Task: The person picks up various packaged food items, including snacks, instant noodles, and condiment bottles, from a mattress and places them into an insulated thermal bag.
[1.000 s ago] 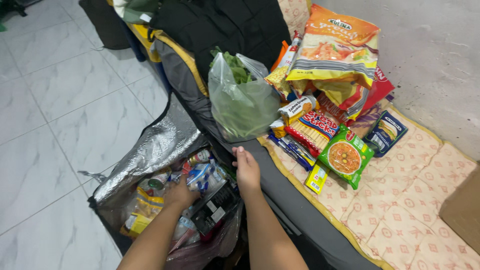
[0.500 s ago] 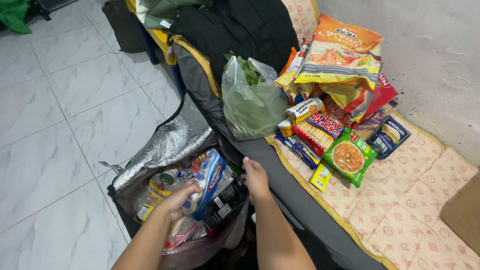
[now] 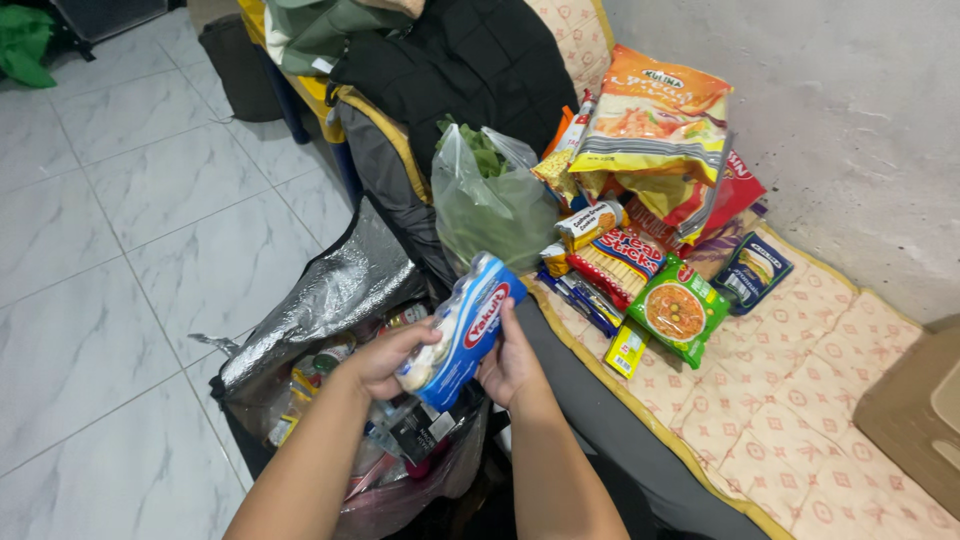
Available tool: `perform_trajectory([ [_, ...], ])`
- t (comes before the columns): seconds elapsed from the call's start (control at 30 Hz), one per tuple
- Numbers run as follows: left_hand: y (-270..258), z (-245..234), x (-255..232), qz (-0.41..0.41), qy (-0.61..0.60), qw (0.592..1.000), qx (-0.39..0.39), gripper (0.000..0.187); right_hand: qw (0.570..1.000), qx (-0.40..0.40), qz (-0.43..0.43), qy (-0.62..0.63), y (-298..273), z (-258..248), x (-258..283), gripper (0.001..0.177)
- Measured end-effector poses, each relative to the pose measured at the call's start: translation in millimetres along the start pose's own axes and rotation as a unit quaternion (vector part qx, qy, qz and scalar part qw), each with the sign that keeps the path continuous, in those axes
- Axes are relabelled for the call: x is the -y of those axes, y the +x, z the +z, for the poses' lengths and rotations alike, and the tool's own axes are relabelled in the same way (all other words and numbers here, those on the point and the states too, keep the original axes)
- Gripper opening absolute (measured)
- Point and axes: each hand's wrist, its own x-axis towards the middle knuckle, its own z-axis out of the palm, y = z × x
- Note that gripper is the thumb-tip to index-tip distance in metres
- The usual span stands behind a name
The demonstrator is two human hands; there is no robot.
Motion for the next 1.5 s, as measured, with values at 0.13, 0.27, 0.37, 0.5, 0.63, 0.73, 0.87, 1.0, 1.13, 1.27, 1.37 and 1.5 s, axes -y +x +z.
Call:
perform_trajectory([
  [0.13, 6.6, 24.9, -12.5, -0.001, 0.069, 0.998, -0.005, 0.036, 0.997, -0.003, -0.039, 0.063, -4.0, -3.0, 8.3, 0.071],
  [0.27, 19.6, 42.0, -14.8, 0.021, 0.120, 0.993, -0.002, 0.031, 0.989, -0.025, -0.104, 0.105, -1.2, -7.0, 11.6, 0.065],
  [0.37, 24.5, 51.4, -15.6, 0.063, 0.193, 0.979, -0.027, 0.034, 0.980, -0.058, -0.121, 0.147, -1.4, -7.9, 15.6, 0.064],
  [0.5, 27.2, 63.3, -17.6, 0.145, 0.279, 0.946, -0.083, 0.042, 0.958, -0.086, -0.188, 0.199, -3.5, -13.1, 26.0, 0.062],
  [0.63, 24.7, 73.2, -12.5, 0.119, 0.291, 0.942, -0.120, 0.058, 0.938, -0.101, -0.240, 0.230, -7.7, -19.6, 38.8, 0.061],
  [0.73, 27.9, 85.1, 1.2, 0.083, 0.248, 0.956, -0.134, 0.070, 0.922, -0.121, -0.276, 0.244, -13.4, -24.4, 48.2, 0.059],
  [0.87, 47.3, 104.0, 21.0, 0.090, 0.190, 0.971, -0.115, 0.065, 0.904, -0.141, -0.341, 0.218, -20.5, -29.4, 57.4, 0.057],
  [1.0, 78.0, 123.4, 30.8, 0.246, 0.155, 0.949, -0.119, 0.057, 0.906, -0.075, -0.341, 0.238, -29.2, -34.8, 72.1, 0.068],
  [1.13, 108.4, 142.6, 21.9, 0.217, 0.144, 0.950, -0.173, 0.051, 0.886, -0.046, -0.401, 0.229, -38.1, -39.3, 87.3, 0.072],
  [1.27, 141.0, 165.2, 17.7, 0.241, 0.093, 0.955, -0.145, 0.048, 0.885, -0.130, -0.382, 0.232, -29.5, -54.2, 91.6, 0.070],
  [1.37, 161.3, 179.6, 15.5, 0.231, 0.101, 0.955, -0.155, 0.045, 0.893, -0.164, -0.369, 0.197, -17.2, -68.9, 87.3, 0.067],
  [1.5, 182.7, 193.1, 13.1, 0.213, 0.076, 0.963, -0.149, 0.038, 0.879, -0.174, -0.399, 0.195, -10.0, -69.9, 80.0, 0.062],
])
